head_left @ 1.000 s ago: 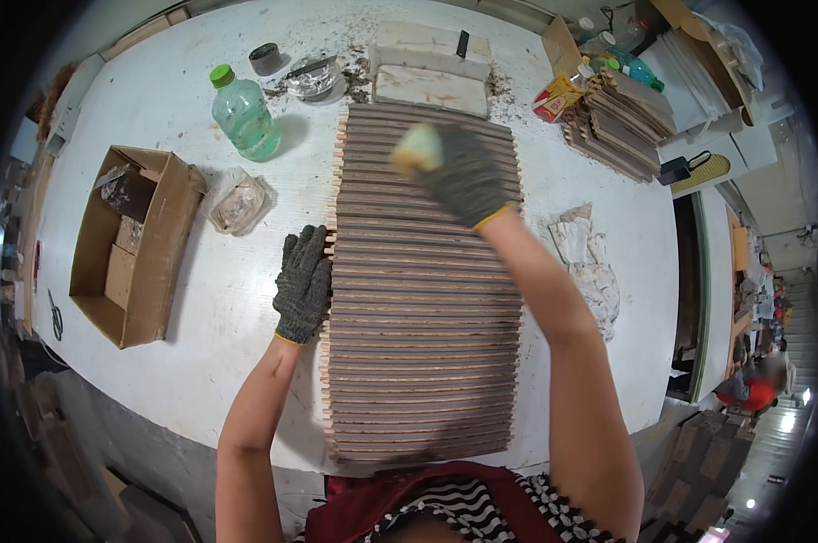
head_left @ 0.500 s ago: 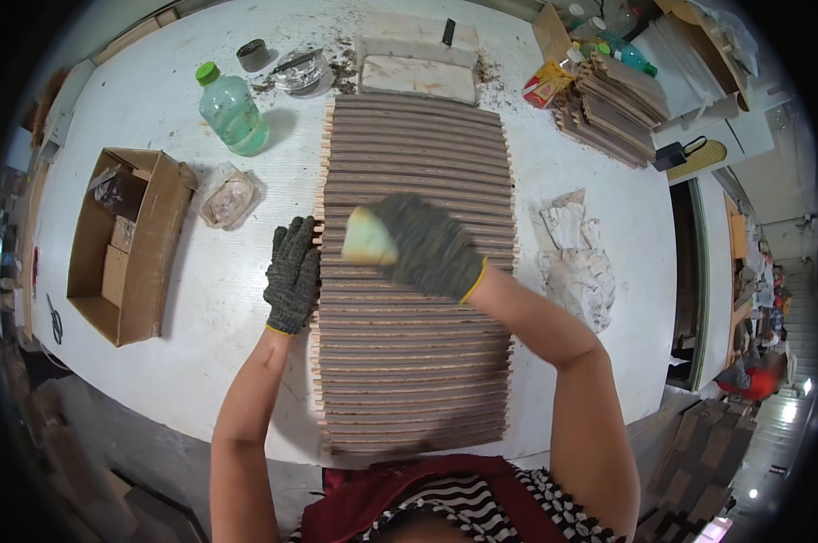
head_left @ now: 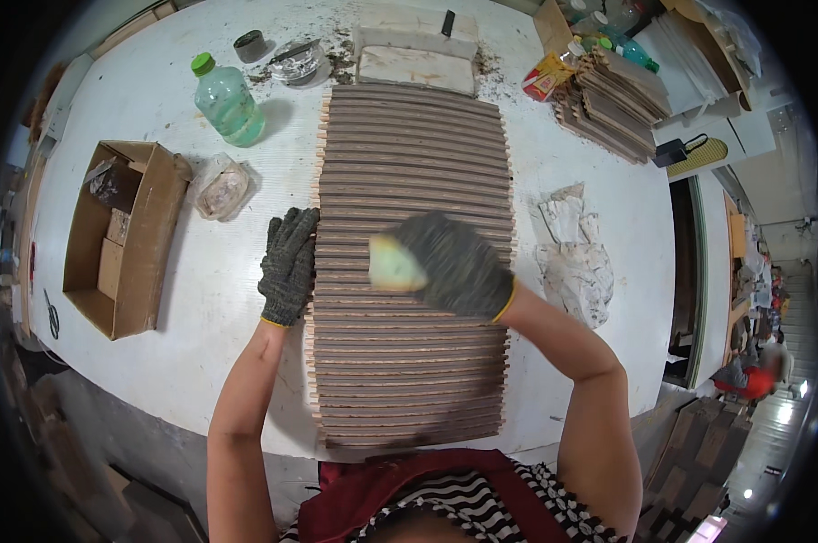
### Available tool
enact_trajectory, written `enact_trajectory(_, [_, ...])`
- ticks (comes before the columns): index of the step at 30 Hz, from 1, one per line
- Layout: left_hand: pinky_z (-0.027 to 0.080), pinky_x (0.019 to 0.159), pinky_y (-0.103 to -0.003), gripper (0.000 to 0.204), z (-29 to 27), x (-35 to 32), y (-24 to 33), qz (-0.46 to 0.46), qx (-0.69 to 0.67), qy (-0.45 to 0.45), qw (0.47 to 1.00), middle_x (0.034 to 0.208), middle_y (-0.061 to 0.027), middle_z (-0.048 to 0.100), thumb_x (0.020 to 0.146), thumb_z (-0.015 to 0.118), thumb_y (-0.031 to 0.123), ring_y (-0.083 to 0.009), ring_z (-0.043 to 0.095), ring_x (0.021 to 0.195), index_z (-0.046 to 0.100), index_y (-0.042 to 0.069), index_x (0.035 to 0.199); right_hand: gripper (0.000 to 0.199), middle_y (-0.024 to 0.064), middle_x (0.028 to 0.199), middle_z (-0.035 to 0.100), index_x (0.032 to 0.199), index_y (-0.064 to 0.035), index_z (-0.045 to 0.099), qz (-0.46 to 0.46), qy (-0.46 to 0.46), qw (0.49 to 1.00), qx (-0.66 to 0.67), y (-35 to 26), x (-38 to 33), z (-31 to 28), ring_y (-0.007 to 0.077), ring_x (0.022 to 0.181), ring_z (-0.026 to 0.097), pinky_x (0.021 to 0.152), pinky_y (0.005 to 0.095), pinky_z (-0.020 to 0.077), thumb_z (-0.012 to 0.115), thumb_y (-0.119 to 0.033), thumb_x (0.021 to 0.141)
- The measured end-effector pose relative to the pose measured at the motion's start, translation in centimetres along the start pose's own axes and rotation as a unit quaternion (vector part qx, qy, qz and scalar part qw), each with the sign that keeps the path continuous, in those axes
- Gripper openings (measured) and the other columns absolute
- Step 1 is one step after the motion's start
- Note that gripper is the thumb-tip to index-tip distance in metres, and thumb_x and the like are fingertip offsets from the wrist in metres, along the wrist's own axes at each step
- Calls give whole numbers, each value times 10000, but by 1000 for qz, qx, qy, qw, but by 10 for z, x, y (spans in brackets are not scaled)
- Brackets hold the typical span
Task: Cleaning and scrubbing a large panel made of parallel wooden slats using a sponge and small tools.
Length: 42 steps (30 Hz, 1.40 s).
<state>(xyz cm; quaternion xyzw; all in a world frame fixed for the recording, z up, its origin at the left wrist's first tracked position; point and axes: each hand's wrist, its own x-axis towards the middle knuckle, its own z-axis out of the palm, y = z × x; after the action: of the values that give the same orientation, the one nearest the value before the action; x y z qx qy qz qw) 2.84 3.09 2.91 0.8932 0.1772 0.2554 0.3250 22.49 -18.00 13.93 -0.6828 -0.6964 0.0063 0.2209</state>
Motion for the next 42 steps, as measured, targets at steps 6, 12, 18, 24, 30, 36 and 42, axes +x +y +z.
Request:
enact_trajectory(6, [236, 1197, -488, 387, 6, 3, 5, 14, -13, 14, 1000, 1369, -116, 605, 1024, 455, 210, -345, 461, 1368, 581, 89, 1369, 613, 178, 1082, 629, 1247, -33, 567, 269, 153, 935, -174, 133, -55, -49, 368, 977, 626, 842, 447, 527, 791, -371, 787])
enact_trajectory(12, [250, 1189, -488, 360, -2, -3, 7, -7, -17, 20, 1000, 1376, -98, 607, 1025, 475, 178, -341, 476, 1359, 594, 88, 1352, 611, 164, 1080, 634, 1232, -33, 582, 186, 130, 966, -123, 84, -44, -39, 351, 979, 621, 868, 443, 519, 823, -340, 761])
enact_trajectory(18, [261, 1184, -486, 360, 2, 0, 3, 24, -21, 27, 999, 1374, -96, 610, 1005, 510, 147, -329, 486, 1355, 599, 89, 1349, 539, 178, 1145, 628, 1276, -57, 567, -28, -28, 997, 70, -18, 13, 9, 347, 1022, 632, 911, 448, 517, 748, -291, 825])
enact_trajectory(24, [278, 1179, -474, 355, 2, 2, 10, 18, -17, 44, 999, 1355, -89, 624, 997, 525, 134, -323, 515, 1328, 610, 109, 1340, 522, 218, 1013, 652, 1193, -25, 607, 295, 84, 934, -184, 173, 34, -53, 399, 963, 620, 836, 472, 515, 730, -333, 789])
enact_trajectory(30, [292, 1176, -464, 358, -2, 1, 10, 32, -7, 57, 998, 1328, -95, 641, 985, 548, 121, -317, 544, 1298, 612, 109, 1337, 657, 162, 1098, 639, 1274, -46, 577, -42, 127, 991, -27, 48, 28, 4, 337, 1029, 630, 939, 443, 505, 805, -414, 779])
enact_trajectory(36, [259, 1191, -470, 386, -5, -4, 6, 11, -20, 32, 999, 1401, -120, 585, 1005, 492, 89, -305, 487, 1361, 545, 40, 1384, 405, 175, 1041, 645, 1141, -67, 608, -1, 128, 992, -15, 46, 91, 10, 378, 951, 624, 834, 483, 511, 717, -300, 828])
enact_trajectory(42, [306, 1172, -469, 367, -1, 0, 9, 26, -24, 74, 997, 1310, -114, 648, 975, 566, 113, -311, 553, 1290, 608, 95, 1339, 453, 198, 1048, 652, 1169, -50, 618, 194, 36, 954, -226, 136, 104, -37, 374, 915, 633, 824, 471, 521, 702, -330, 822])
